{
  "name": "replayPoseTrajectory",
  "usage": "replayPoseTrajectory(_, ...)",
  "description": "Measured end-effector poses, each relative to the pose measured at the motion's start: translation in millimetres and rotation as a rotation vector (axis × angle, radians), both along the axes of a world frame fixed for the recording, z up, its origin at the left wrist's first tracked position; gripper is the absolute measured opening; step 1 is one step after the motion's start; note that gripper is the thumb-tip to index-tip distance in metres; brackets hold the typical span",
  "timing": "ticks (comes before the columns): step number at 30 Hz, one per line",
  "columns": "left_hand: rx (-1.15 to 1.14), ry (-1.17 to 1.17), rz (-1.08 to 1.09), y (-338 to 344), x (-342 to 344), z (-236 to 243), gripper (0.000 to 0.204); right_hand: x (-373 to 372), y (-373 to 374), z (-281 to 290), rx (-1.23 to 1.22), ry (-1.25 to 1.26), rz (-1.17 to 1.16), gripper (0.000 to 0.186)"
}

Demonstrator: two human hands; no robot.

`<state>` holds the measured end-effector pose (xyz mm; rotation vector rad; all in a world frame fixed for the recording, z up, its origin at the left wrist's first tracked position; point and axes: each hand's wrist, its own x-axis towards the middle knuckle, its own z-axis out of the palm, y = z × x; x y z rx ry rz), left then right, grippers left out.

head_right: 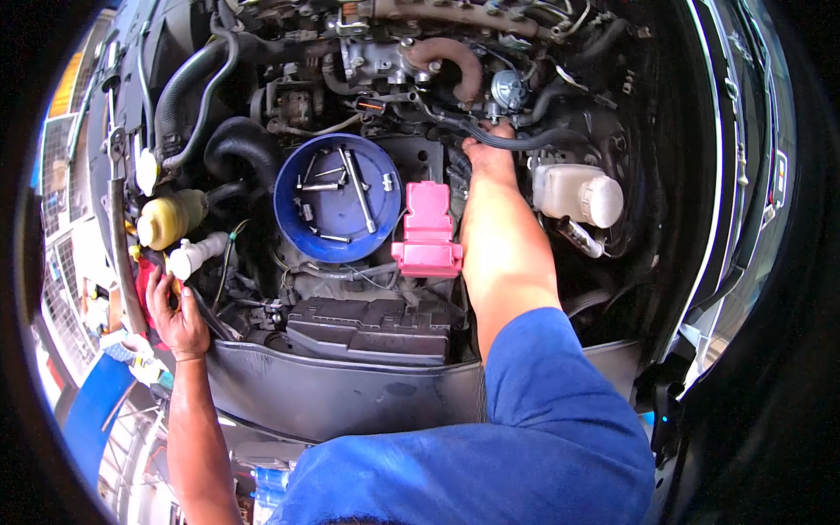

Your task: Repairing and maintaining engine components using hand tools in an auto repair shop.

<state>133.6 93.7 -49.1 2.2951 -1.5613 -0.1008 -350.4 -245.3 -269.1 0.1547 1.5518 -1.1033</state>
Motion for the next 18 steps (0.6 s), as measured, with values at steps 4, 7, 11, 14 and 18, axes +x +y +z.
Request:
replayPoseTrajectory(4, 0.007, 0.017, 0.013, 0.7, -0.8, 0.4, 0.037, -1.9, -0.3, -2.6, -0.038, -0.069, -0.094, 0.023)
replayPoseTrajectory(7, -0.006, 0.01, 0.006, 0.9, -0.9, 0.2, 0.036, -2.5, 0.8, -1.8, 0.022, -0.057, -0.135, 0.02)
replayPoseTrajectory(11, -0.016, 0.009, 0.001, -0.5, 0.1, -1.5, 0.036, 0.1, 0.8, 0.7, -0.063, -0.076, -0.075, 0.017)
replayPoseTrajectory(14, -0.017, 0.014, 0.016, 0.7, 0.4, -2.4, 0.036, 2.8, 0.2, -1.1, -0.029, -0.034, -0.201, 0.017)
replayPoseTrajectory(18, -0.008, 0.03, 0.022, 1.9, 1.3, -3.3, 0.036, 0.4, 1.1, -4.7, -0.035, -0.053, -0.182, 0.023)
